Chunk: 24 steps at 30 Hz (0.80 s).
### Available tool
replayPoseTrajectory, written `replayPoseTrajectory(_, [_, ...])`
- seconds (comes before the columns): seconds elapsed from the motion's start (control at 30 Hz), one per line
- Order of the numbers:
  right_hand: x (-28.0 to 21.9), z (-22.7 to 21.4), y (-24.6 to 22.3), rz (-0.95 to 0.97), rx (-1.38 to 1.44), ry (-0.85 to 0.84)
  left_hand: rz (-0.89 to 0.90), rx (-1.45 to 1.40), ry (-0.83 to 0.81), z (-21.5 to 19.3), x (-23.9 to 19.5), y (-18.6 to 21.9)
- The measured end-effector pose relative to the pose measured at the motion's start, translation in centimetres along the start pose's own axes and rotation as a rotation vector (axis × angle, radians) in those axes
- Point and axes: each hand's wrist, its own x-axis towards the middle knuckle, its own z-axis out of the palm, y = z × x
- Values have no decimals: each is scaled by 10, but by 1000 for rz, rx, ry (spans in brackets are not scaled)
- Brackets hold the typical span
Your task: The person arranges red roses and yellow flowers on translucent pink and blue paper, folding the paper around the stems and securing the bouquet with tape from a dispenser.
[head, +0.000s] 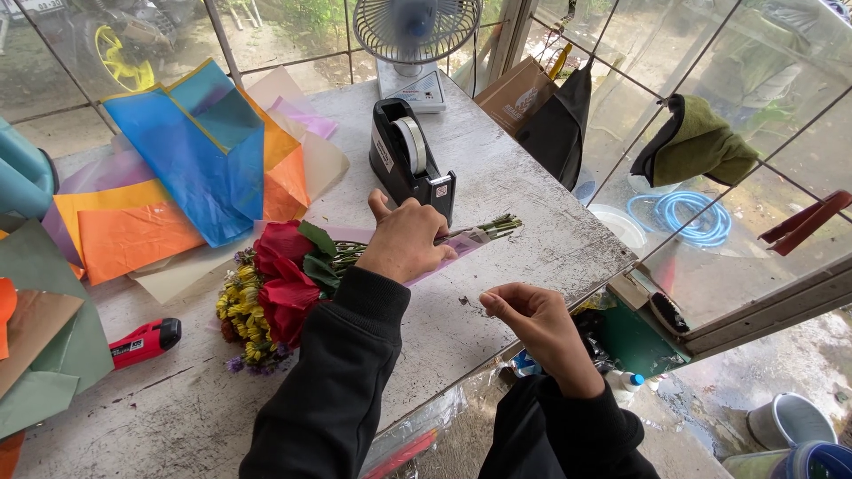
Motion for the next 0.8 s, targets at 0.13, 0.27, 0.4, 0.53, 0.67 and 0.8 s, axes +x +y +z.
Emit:
replayPoseTrajectory(0.13, [6,-1,8,56,-9,-36,7,-26,-1,0,-2,-1])
replayPoseTrajectory(0.27, [12,2,1,100,22,-74,6,-48,-13,-7,-4,-3])
replayPoseTrajectory(0.4, [18,7,-2,126,65,-78,11,-49,-13,-12,-7,-3])
replayPoseTrajectory(0.53, [25,7,6,150,86,-102,10,-87,-13,-17,-8,-5])
replayPoseTrajectory(0.67, [31,9,15,127,49,-51,14,-109,-20,-16,-7,-9])
replayPoseTrajectory(0.8, [40,13,20,115,54,-18,42,-119,-15,-9,-3,-14])
